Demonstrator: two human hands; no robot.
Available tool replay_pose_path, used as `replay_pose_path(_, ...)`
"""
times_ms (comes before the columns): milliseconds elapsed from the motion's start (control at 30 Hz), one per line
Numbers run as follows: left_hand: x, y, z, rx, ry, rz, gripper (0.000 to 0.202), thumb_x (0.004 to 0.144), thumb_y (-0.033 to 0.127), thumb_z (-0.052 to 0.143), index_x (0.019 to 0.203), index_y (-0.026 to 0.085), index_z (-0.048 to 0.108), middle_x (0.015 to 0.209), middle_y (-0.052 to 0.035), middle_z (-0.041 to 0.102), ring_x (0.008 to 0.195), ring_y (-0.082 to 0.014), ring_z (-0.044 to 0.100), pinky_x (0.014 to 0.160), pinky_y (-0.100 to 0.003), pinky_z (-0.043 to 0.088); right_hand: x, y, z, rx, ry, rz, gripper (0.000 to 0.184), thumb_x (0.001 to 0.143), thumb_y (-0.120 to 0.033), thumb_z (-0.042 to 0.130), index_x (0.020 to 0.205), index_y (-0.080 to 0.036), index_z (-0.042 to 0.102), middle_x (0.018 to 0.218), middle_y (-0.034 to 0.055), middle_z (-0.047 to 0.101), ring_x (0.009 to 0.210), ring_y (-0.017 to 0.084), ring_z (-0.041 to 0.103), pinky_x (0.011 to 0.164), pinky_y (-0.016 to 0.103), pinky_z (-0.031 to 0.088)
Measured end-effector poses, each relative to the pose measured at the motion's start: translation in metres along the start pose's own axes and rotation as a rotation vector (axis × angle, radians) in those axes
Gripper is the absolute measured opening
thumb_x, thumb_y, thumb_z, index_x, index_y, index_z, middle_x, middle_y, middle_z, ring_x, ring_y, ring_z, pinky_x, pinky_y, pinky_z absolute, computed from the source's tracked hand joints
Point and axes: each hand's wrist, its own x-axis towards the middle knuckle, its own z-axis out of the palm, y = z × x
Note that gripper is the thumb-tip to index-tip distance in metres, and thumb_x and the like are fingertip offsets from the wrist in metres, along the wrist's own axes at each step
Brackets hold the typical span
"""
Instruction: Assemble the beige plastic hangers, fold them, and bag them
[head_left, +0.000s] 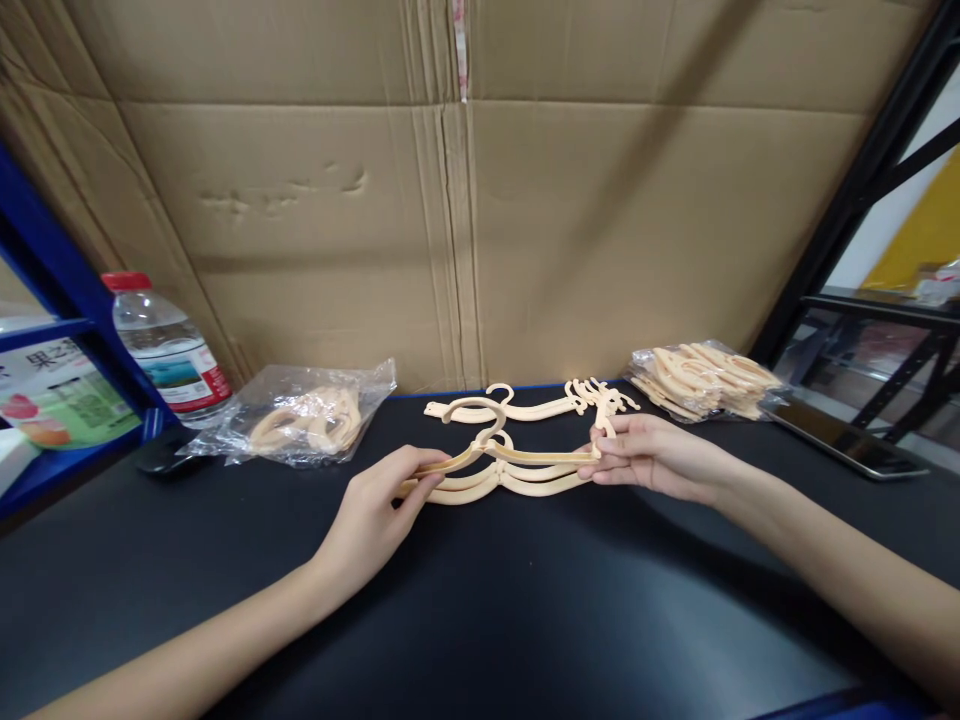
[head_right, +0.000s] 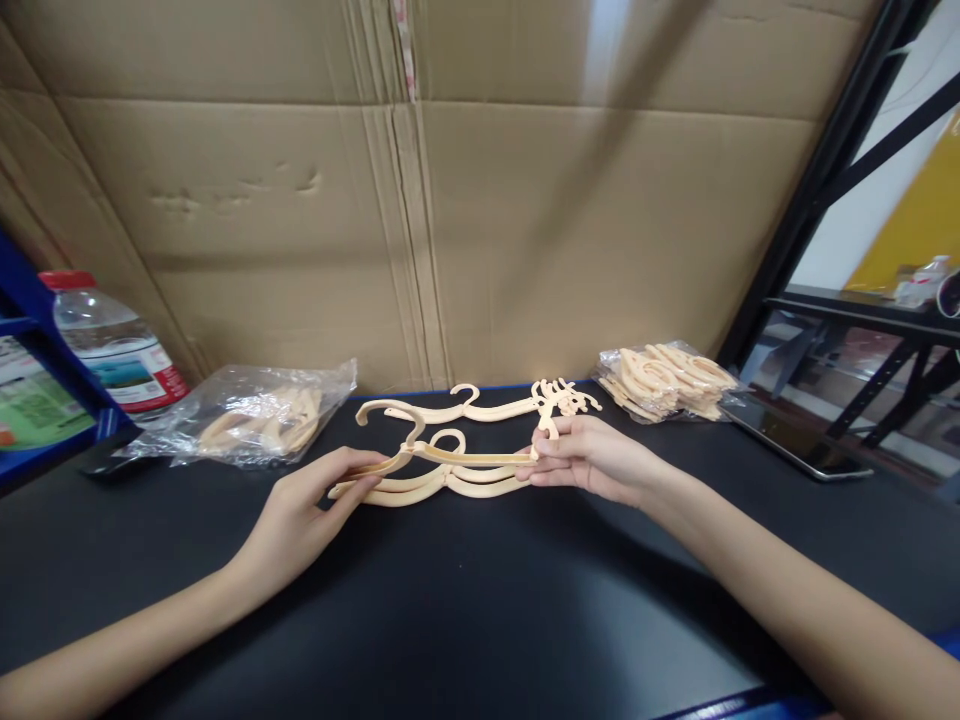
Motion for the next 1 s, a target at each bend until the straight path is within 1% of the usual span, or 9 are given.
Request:
replay_pose_path(200, 0.0, 0.002, -0.001, 0.002, 0.002, 0.016, 0.015, 0.09, 0.026, 0.05, 0.098, 0.022, 0.062, 0.092, -0.0016, 0.069, 0.081, -0.0163, 0.065, 0.073, -0.027, 0.053, 0.002, 0.007, 0.008, -0.036, 0.097, -0.142, 0.025, 0.065, -0.026, 0.079, 0.072, -0.016, 0.057, 0.077, 0.0056, 0.071, 0.078, 0.02, 0.072, 0.08, 0.03, 0.057)
replay_pose_path(333, 0.0, 0.003, -0.001, 0.005, 0.019, 0.007, 0.015, 0.09, 0.027, 0.049, 0.097, 0.021, 0.062, 0.09, -0.002, 0.069, 0.079, -0.0165, 0.065, 0.071, -0.027, 0.053, 0.003, 0.012, 0.015, -0.06, 0.191, -0.231, 0.032, 0.06, -0.03, 0.082, 0.072, -0.017, 0.055, 0.072, 0.004, 0.07, 0.072, 0.021, 0.072, 0.081, 0.035, 0.058)
replay_pose_path(467, 0.0, 0.001, 0.001, -0.011, 0.017, -0.011, 0.017, 0.091, 0.029, 0.05, 0.1, 0.022, 0.062, 0.09, -0.0019, 0.069, 0.076, -0.016, 0.065, 0.069, -0.026, 0.054, 0.004, 0.014, 0.019, -0.084, 0.271, -0.284, 0.037, 0.058, -0.03, 0.083, 0.074, -0.018, 0.053, 0.065, 0.0016, 0.066, 0.065, 0.022, 0.071, 0.076, 0.037, 0.059)
replay_pose_path(633, -0.001, 0.001, 0.001, -0.04, 0.022, -0.056, 0.019, 0.09, 0.031, 0.05, 0.103, 0.023, 0.062, 0.094, -0.0023, 0.07, 0.079, -0.0169, 0.067, 0.07, -0.027, 0.054, 0.005, 0.016, 0.023, -0.055, 0.249, -0.385, 0.037, 0.061, -0.036, 0.081, 0.077, -0.018, 0.053, 0.069, 0.0005, 0.065, 0.068, 0.021, 0.071, 0.07, 0.033, 0.057)
replay_pose_path(733, -0.001, 0.002, 0.001, -0.064, 0.023, -0.112, 0.02, 0.09, 0.032, 0.05, 0.105, 0.023, 0.059, 0.092, -0.0022, 0.07, 0.078, -0.0174, 0.068, 0.067, -0.026, 0.055, 0.004, 0.016, 0.025, -0.087, 0.234, -0.416, 0.036, 0.066, -0.037, 0.077, 0.09, -0.02, 0.057, 0.086, 0.0039, 0.067, 0.073, 0.02, 0.069, 0.068, 0.033, 0.056)
replay_pose_path(833, -0.001, 0.003, 0.0, -0.093, 0.023, -0.151, 0.018, 0.09, 0.033, 0.049, 0.102, 0.023, 0.057, 0.091, -0.0016, 0.068, 0.079, -0.0174, 0.068, 0.066, -0.026, 0.055, 0.003, 0.012, 0.021, -0.129, 0.212, -0.444, 0.029, 0.07, -0.036, 0.074, 0.092, -0.021, 0.063, 0.104, 0.0057, 0.065, 0.081, 0.017, 0.064, 0.063, 0.028, 0.052)
replay_pose_path(867, -0.001, 0.003, 0.0, -0.103, 0.027, -0.157, 0.017, 0.09, 0.033, 0.048, 0.101, 0.022, 0.056, 0.092, -0.0017, 0.068, 0.081, -0.0176, 0.067, 0.068, -0.026, 0.055, 0.003, 0.009, 0.016, -0.122, 0.211, -0.457, 0.025, 0.071, -0.037, 0.072, 0.089, -0.021, 0.066, 0.102, 0.005, 0.064, 0.08, 0.016, 0.061, 0.061, 0.027, 0.051)
replay_pose_path(933, 0.0, 0.003, 0.0, -0.101, 0.038, -0.162, 0.016, 0.091, 0.032, 0.048, 0.101, 0.022, 0.056, 0.095, -0.0023, 0.066, 0.085, -0.0178, 0.066, 0.072, -0.027, 0.055, 0.004, 0.003, 0.004, -0.082, 0.224, -0.474, 0.021, 0.071, -0.038, 0.071, 0.085, -0.022, 0.069, 0.088, 0.0033, 0.064, 0.073, 0.014, 0.057, 0.056, 0.025, 0.048)
replay_pose_path(1000, 0.0, 0.004, -0.001, -0.061, 0.046, -0.145, 0.014, 0.09, 0.029, 0.049, 0.1, 0.022, 0.055, 0.094, -0.0026, 0.064, 0.082, -0.017, 0.064, 0.071, -0.027, 0.054, 0.006, -0.004, -0.011, -0.068, 0.256, -0.494, 0.02, 0.069, -0.037, 0.073, 0.083, -0.024, 0.071, 0.075, 0.0016, 0.061, 0.065, 0.013, 0.054, 0.053, 0.025, 0.046)
